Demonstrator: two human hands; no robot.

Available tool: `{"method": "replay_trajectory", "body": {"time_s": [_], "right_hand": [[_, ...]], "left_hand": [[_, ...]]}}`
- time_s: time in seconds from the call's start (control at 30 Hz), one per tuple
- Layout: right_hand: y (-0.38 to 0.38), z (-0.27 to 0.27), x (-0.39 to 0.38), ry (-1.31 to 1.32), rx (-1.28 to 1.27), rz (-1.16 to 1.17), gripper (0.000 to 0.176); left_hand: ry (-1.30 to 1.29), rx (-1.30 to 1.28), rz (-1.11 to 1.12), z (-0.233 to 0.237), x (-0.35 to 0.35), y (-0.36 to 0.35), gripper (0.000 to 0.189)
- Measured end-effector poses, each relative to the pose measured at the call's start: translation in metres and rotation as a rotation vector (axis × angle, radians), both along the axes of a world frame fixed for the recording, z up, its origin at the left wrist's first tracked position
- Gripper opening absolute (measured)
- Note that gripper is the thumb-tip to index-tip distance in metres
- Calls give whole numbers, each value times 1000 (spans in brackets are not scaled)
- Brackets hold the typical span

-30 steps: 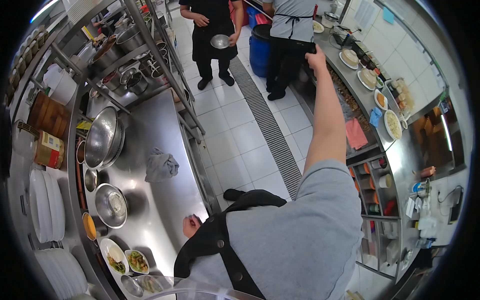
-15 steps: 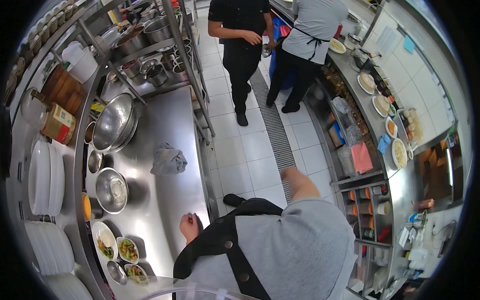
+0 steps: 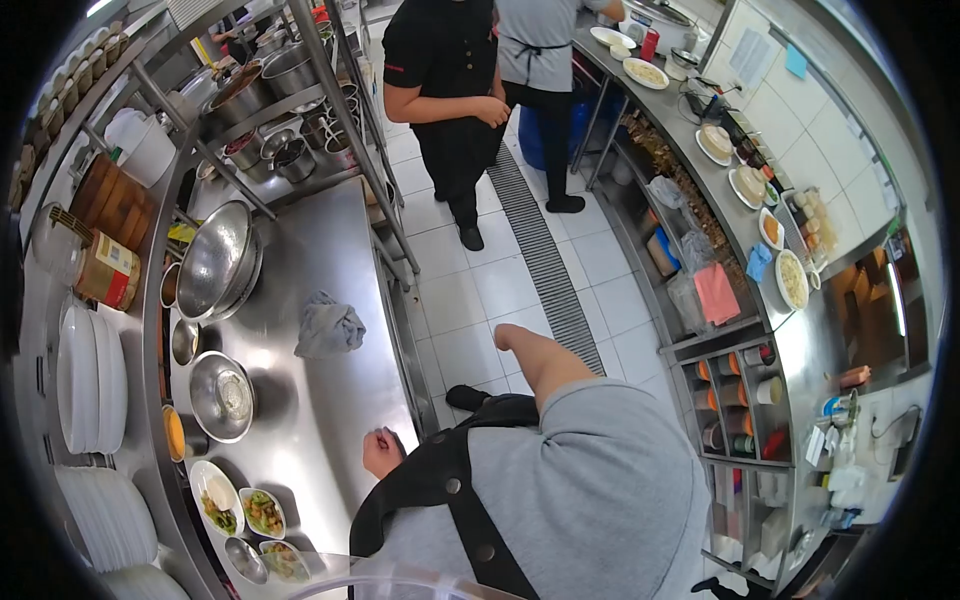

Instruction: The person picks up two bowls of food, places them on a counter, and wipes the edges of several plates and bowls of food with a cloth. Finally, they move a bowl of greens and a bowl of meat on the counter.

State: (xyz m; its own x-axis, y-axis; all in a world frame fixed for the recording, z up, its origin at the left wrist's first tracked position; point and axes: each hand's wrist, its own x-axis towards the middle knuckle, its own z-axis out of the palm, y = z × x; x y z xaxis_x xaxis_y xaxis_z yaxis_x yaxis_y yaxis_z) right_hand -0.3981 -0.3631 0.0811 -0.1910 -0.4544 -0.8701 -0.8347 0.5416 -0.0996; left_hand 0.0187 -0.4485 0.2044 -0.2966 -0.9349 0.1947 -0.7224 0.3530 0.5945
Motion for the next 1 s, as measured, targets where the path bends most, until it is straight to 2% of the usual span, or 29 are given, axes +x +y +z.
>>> {"method": "replay_trajectory", "body": {"time_s": [0.07,0.13,0.2,0.27,0.33,0.37,0.47,0.53,0.57,0.6,0.7,0.8,0.9,1.0], "right_hand": [[-16,-14,11,-51,-152,175,19],[-23,-28,39,36,-340,119,19],[-18,-28,70,20,-351,95,18],[-11,-42,96,-61,-217,209,19],[4,2,117,-170,-164,273,22],[21,-8,124,-206,-286,156,23],[22,-12,112,-185,-119,129,23],[28,-52,90,-48,-159,167,22],[36,-57,78,8,-204,73,19],[43,-58,67,65,-248,-21,16],[48,-45,40,73,-130,-78,22],[51,-43,28,36,17,47,21],[58,-72,36,17,28,126,19],[55,-100,52,-101,194,362,19]], "left_hand": [[12,-1,-3,-4,1,0,24],[25,-2,-2,-4,2,0,24],[43,-6,1,-2,1,1,24],[51,-9,7,-1,0,1,25],[46,-9,8,0,0,1,26],[38,-6,7,1,0,1,26],[34,-4,3,1,2,1,27],[30,-5,1,0,1,0,27],[23,-6,1,-1,1,0,27],[16,-7,1,-1,1,1,27],[16,-31,3,-3,2,1,27],[12,-19,21,-2,1,1,27],[20,-34,13,3,-1,2,27],[2,-16,13,-1,1,0,27]]}}
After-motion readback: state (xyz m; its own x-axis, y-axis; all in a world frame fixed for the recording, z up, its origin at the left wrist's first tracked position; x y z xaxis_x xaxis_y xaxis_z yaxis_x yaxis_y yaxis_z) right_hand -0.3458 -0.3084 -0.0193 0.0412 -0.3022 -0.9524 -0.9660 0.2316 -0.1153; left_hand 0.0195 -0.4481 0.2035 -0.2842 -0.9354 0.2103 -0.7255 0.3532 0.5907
